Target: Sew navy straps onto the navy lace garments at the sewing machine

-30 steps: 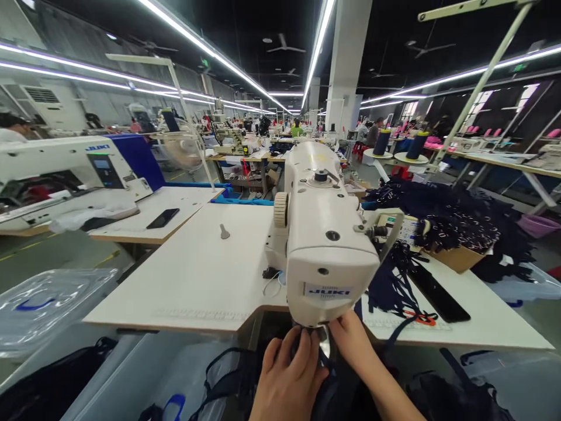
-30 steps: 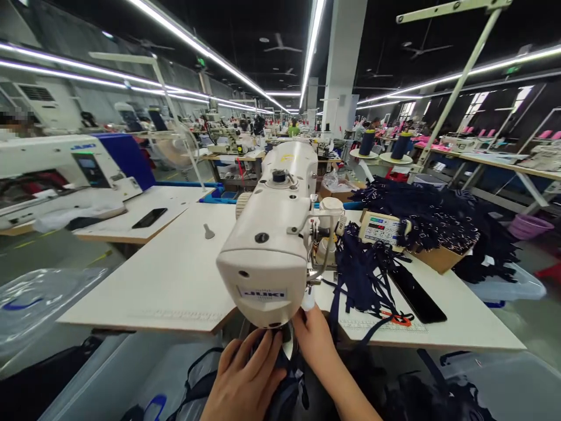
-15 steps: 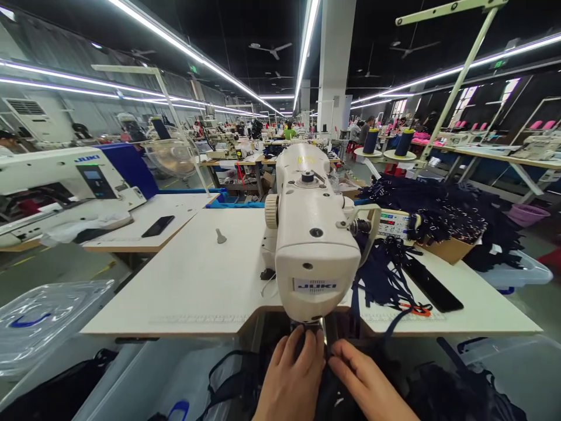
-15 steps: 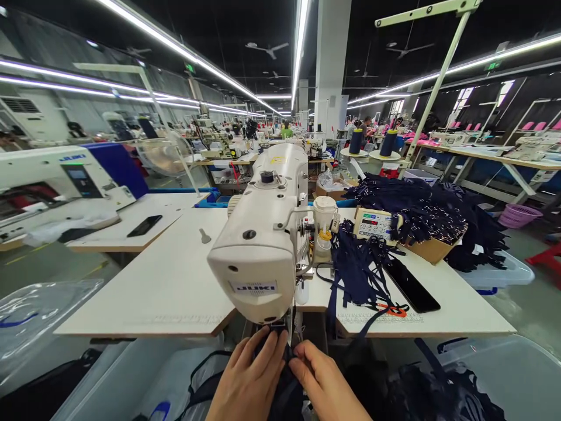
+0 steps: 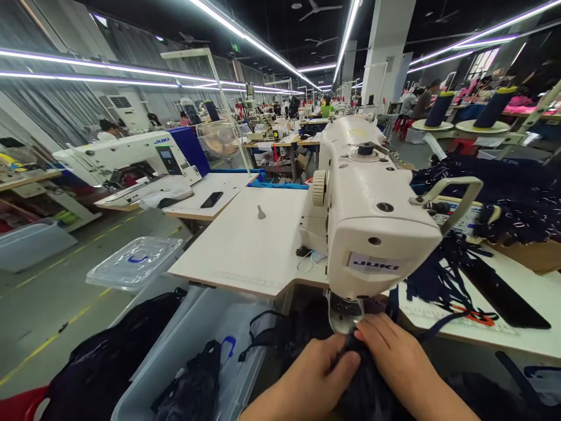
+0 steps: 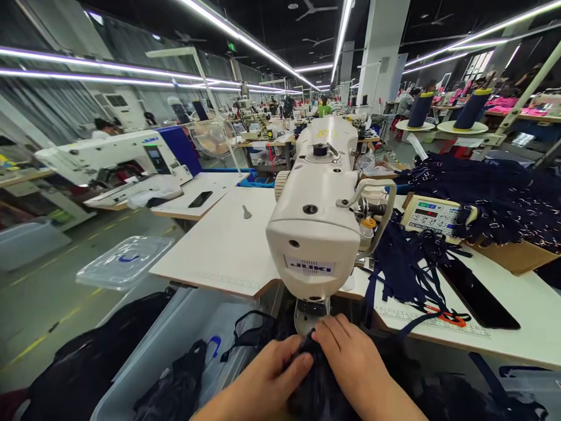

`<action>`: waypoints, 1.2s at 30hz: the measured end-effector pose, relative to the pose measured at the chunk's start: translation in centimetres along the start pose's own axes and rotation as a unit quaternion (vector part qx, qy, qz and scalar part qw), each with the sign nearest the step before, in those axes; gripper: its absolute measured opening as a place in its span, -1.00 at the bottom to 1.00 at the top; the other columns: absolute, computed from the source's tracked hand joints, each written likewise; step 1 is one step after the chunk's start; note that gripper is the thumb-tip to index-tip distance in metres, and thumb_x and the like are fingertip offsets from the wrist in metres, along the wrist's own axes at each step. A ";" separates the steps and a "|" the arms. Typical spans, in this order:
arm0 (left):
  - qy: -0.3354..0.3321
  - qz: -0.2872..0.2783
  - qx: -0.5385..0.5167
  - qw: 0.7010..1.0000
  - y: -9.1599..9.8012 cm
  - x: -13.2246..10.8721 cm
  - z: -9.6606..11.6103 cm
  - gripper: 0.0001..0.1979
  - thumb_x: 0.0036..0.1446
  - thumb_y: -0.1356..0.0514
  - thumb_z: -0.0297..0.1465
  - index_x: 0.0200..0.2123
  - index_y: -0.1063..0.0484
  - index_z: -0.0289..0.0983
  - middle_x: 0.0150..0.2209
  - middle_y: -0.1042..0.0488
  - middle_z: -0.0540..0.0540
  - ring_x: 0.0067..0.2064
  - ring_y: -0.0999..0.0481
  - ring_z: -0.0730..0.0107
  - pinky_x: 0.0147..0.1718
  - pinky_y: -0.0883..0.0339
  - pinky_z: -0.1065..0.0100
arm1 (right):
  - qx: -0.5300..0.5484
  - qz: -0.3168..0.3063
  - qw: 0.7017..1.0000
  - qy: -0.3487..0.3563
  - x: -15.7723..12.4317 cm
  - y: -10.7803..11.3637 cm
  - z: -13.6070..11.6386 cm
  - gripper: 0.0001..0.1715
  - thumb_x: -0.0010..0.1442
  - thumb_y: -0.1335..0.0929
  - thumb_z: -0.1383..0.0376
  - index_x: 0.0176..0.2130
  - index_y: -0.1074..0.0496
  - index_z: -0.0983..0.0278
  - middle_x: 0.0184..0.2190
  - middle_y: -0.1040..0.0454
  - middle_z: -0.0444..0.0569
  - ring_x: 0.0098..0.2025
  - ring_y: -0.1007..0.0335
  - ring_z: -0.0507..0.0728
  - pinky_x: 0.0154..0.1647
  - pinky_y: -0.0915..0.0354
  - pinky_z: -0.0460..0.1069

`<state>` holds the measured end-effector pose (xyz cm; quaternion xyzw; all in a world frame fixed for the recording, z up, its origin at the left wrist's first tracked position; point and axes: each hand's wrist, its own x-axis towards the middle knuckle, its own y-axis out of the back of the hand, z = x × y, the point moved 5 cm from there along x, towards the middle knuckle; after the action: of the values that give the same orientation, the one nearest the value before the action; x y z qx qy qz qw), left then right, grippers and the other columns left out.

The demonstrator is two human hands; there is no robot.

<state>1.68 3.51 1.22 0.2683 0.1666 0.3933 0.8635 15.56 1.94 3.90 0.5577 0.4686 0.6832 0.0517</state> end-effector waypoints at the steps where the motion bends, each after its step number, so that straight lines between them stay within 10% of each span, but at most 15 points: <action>1: 0.013 0.042 0.031 0.999 0.1 0.2 -0.5 -0.71 0.33 0.01 -0.34 -0.47 -0.23 -0.25 -0.61 -0.13 0.14 -0.59 -0.13 0.56 -0.62 0.01 0.50 | -0.038 -0.004 0.999 0.020 0.4 -0.8 0.0 -0.60 0.36 -0.11 0.42 -0.33 -0.44 0.27 -0.42 -0.56 0.03 -0.44 -0.48 0.15 -0.43 -0.36 0.00; 7: -0.113 0.318 0.323 0.884 1.8 0.2 0.3 -0.77 0.34 0.02 -0.40 -0.09 -0.41 -0.26 -0.20 -0.50 -0.15 -0.12 -0.47 0.23 -0.10 -0.28 0.23 | -0.070 -0.062 0.988 -0.126 -0.1 -3.0 2.2 -0.69 0.36 -0.17 0.20 -0.31 -0.38 0.25 -0.42 -0.53 0.01 -0.42 -0.50 0.19 -0.47 -0.30 0.00; 11: -0.234 0.246 0.381 0.860 0.6 0.3 0.8 -0.65 0.36 0.03 -0.43 0.17 -0.26 -0.12 0.06 -0.43 -0.01 0.17 -0.27 0.36 0.16 0.00 0.24 | 0.128 -0.126 0.921 -0.346 -2.5 -4.2 4.3 -0.75 0.30 -0.22 0.06 -0.27 -0.25 0.17 -0.42 -0.48 -0.11 -0.47 -0.47 0.12 -0.55 -0.26 -0.06; 16: -0.173 0.195 0.394 0.882 -0.2 0.9 0.2 -0.63 0.36 0.03 -0.41 0.19 -0.23 -0.06 0.07 -0.42 0.08 0.16 -0.25 0.42 0.02 -0.09 0.27 | 0.300 -0.096 0.855 -0.413 -2.9 -4.9 4.9 -0.75 0.31 -0.18 0.07 -0.26 -0.23 0.19 -0.41 -0.41 -0.10 -0.30 -0.44 0.11 -0.28 -0.36 -0.04; 36: -0.120 0.243 0.430 0.861 -1.4 1.8 0.9 -0.65 0.30 -0.06 -0.40 0.14 -0.28 -0.18 0.02 -0.41 -0.02 0.06 -0.30 0.27 -0.01 -0.10 0.18 | 0.185 -0.113 0.871 -0.440 -2.9 -5.5 6.2 -0.76 0.27 -0.16 0.06 -0.23 -0.18 0.15 -0.38 -0.51 -0.02 -0.38 -0.51 0.23 -0.45 -0.30 0.02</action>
<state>4.06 3.81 0.99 0.6901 0.1438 0.4446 0.5526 19.17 6.87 -2.44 0.7436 0.5747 0.2572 0.2251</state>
